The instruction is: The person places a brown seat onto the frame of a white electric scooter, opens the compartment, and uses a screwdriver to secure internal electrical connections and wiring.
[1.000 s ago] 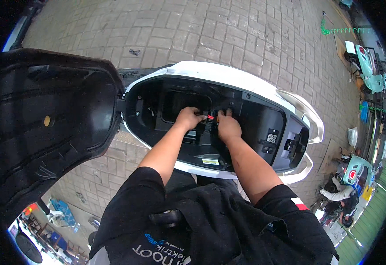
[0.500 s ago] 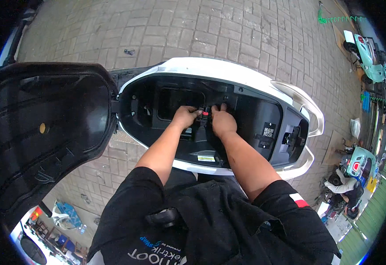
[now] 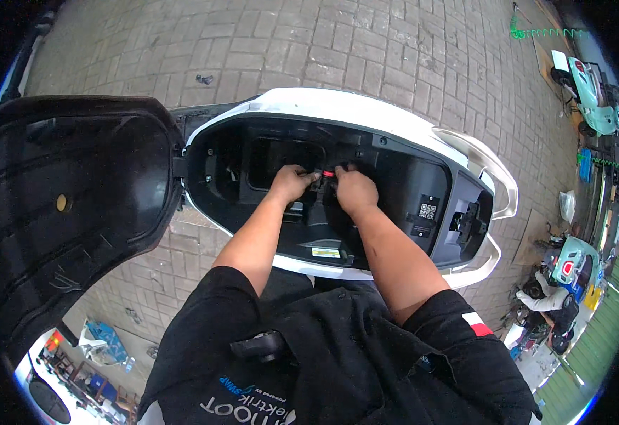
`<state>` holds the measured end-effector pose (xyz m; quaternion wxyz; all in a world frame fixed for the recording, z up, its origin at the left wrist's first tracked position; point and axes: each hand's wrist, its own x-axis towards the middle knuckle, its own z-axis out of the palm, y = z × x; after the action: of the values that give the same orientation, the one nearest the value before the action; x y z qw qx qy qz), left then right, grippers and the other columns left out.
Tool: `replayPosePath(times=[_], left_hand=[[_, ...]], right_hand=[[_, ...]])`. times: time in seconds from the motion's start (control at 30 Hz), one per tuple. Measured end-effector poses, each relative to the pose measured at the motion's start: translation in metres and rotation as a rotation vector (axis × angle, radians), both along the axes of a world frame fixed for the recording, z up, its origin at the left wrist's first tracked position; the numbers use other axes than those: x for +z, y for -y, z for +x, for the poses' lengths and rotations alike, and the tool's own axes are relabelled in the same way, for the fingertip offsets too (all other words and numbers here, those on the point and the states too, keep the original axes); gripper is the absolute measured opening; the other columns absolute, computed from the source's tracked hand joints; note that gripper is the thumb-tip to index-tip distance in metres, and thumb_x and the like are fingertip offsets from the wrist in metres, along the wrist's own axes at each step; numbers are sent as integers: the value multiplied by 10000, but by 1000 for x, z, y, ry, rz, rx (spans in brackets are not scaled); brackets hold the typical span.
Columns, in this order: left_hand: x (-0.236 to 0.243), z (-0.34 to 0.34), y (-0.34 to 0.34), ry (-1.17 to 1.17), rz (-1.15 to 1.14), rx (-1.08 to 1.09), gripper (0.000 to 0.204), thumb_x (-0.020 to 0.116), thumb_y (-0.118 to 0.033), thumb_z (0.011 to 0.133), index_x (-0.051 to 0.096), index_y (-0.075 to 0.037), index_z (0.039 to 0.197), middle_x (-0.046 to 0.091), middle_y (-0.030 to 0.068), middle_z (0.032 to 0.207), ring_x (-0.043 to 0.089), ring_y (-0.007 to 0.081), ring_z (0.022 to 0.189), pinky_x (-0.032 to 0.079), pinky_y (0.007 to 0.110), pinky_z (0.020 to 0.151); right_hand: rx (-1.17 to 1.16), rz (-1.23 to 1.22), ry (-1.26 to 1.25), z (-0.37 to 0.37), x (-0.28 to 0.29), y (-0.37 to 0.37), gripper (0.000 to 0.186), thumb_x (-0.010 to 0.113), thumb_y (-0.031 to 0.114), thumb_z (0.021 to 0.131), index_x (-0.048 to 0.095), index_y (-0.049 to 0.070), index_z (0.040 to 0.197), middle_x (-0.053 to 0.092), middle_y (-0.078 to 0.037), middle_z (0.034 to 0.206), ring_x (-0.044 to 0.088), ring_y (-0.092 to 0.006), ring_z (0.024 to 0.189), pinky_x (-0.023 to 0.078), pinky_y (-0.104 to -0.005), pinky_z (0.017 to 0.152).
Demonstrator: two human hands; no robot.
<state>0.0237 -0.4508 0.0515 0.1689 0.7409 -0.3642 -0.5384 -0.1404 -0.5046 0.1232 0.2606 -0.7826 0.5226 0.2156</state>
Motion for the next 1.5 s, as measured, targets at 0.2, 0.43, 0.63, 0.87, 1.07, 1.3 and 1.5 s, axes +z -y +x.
replayPosePath(times=[0.2,0.43,0.63,0.87,1.07,1.3,1.5], left_hand=[[4,-10,4,74,-112,-20,451,694,-424,849,725,20,924,685,259,882,673,392,887,520,428,787],[8,-19,10,111,-51,-167,411,646,-393,892,727,2,966,679,266,941,660,409,934,511,440,828],[5,-29,7,98,-85,-117,357,622,-337,908,722,-6,995,669,273,979,643,422,971,501,447,852],[2,-23,-20,1,-229,-254,383,627,-190,808,651,24,1125,648,278,1094,604,443,1066,490,438,926],[24,-16,15,88,-71,-536,305,622,-111,756,696,26,1018,660,269,1069,639,382,1047,519,420,898],[24,-6,23,53,-9,-571,377,673,-232,737,716,15,1018,668,249,1081,643,376,1049,512,413,909],[-9,13,10,-120,-81,-416,476,649,-228,764,653,7,1178,657,248,1154,627,366,1096,481,393,934]], right_hand=[[19,-44,26,-4,-7,1,325,386,159,957,628,123,1171,649,-163,1167,679,-344,987,562,-457,807],[87,33,-49,2,-1,2,319,400,149,953,626,109,1174,643,-160,1170,683,-334,979,565,-453,795],[23,-12,16,-5,-4,-1,308,444,152,934,613,87,1183,635,-191,1157,665,-366,1006,552,-466,828],[11,-107,143,-1,16,-3,327,534,133,870,602,78,1185,576,-241,1254,618,-424,1066,513,-481,909],[4,-87,119,-12,42,-6,314,557,110,859,608,16,1154,578,-272,1205,612,-428,1045,496,-468,932],[62,-197,486,-39,129,-20,346,701,153,812,621,21,1123,597,-195,1102,588,-388,1013,483,-448,887],[24,-286,354,-94,151,-72,555,774,273,742,591,107,1239,508,-176,1320,429,-413,1283,343,-518,1073]])
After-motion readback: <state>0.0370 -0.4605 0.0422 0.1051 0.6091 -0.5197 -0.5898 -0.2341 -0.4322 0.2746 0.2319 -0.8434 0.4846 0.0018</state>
